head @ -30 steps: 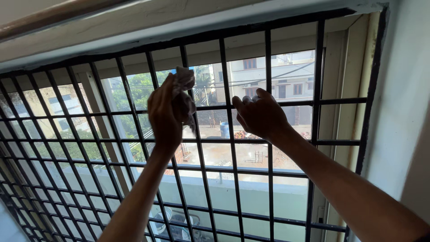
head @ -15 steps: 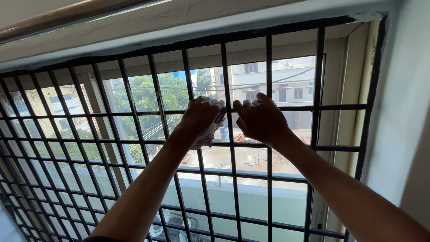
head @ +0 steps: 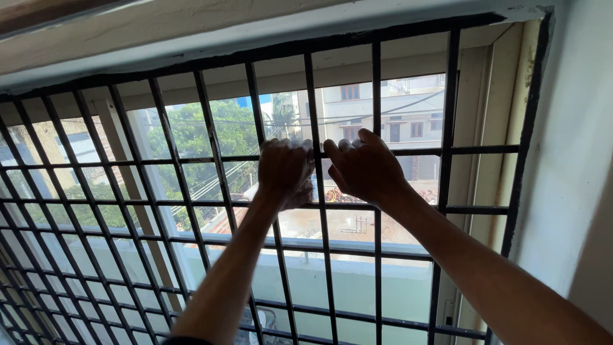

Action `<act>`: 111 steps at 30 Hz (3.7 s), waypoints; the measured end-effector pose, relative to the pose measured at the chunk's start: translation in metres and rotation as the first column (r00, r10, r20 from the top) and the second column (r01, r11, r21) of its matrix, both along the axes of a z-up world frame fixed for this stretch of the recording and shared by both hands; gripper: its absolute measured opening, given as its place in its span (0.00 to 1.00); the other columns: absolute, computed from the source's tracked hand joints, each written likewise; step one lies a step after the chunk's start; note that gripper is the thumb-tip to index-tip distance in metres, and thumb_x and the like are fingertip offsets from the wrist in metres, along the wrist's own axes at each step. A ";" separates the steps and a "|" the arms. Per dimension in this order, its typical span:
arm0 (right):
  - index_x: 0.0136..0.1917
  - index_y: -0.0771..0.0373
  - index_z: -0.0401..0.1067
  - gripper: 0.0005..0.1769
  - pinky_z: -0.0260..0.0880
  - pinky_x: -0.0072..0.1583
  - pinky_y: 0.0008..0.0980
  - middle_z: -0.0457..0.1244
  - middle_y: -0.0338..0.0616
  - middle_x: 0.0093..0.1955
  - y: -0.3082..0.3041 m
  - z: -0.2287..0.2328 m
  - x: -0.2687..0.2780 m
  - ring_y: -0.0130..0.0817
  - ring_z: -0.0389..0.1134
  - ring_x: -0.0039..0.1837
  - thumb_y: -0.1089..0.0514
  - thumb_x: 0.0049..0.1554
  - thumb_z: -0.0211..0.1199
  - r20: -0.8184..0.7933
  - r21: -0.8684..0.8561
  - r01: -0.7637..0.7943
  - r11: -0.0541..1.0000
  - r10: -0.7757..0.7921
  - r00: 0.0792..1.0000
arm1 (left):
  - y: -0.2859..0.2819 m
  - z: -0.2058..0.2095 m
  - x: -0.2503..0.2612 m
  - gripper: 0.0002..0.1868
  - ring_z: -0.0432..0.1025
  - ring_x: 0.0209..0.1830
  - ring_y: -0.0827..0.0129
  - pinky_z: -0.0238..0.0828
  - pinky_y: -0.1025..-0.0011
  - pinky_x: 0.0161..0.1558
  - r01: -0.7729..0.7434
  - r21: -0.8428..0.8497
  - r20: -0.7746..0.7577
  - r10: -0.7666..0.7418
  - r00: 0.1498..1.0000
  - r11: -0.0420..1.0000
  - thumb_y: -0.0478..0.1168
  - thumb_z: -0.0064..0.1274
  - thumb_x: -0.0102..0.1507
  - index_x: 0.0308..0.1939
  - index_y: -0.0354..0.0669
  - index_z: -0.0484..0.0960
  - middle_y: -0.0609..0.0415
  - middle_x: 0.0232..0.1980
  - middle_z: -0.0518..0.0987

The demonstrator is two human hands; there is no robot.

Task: The person cleans a metal window grill and the glass panes behind it using a cloth.

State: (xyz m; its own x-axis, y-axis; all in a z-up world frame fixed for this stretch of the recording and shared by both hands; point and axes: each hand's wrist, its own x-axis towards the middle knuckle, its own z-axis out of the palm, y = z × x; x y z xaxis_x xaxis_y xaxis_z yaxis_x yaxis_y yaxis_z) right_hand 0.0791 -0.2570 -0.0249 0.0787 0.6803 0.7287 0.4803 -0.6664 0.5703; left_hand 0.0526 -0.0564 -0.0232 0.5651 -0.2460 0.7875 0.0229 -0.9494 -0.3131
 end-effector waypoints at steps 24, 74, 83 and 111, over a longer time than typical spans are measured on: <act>0.61 0.65 0.69 0.23 0.68 0.53 0.41 0.65 0.41 0.26 -0.001 0.002 -0.002 0.30 0.64 0.25 0.48 0.60 0.63 -0.001 -0.006 -0.027 1.000 0.027 1.000 | 0.005 0.001 0.005 0.12 0.78 0.32 0.65 0.73 0.61 0.43 0.081 0.021 0.030 -0.082 0.996 0.996 0.50 0.58 0.67 0.41 0.46 0.83 0.52 0.32 0.82; 0.54 0.70 0.72 0.27 0.70 0.52 0.40 0.64 0.48 0.60 -0.127 0.002 -0.047 0.38 0.58 0.66 0.47 0.49 0.67 -0.011 0.005 0.307 0.952 -0.307 0.952 | -0.106 -0.003 0.009 0.27 0.77 0.31 0.65 0.77 0.64 0.38 0.150 -0.074 -0.003 -0.151 0.989 0.986 0.49 0.62 0.70 0.60 0.29 0.75 0.45 0.36 0.82; 0.52 0.66 0.72 0.23 0.67 0.51 0.37 0.62 0.43 0.56 -0.124 -0.003 -0.034 0.37 0.57 0.65 0.46 0.53 0.68 0.036 0.037 0.312 0.949 -0.314 0.949 | -0.111 0.087 0.019 0.21 0.79 0.40 0.58 0.78 0.61 0.43 -0.197 -0.094 -0.787 0.048 0.615 0.976 0.54 0.64 0.63 0.50 0.43 0.83 0.45 0.45 0.84; 0.50 0.66 0.74 0.20 0.66 0.49 0.37 0.62 0.39 0.51 -0.123 -0.005 -0.039 0.35 0.57 0.63 0.50 0.49 0.70 0.016 0.083 0.247 0.965 -0.250 0.968 | -0.102 -0.005 0.029 0.15 0.78 0.37 0.58 0.76 0.58 0.42 0.100 -0.008 0.158 -0.098 0.983 0.995 0.47 0.61 0.66 0.44 0.37 0.80 0.46 0.36 0.81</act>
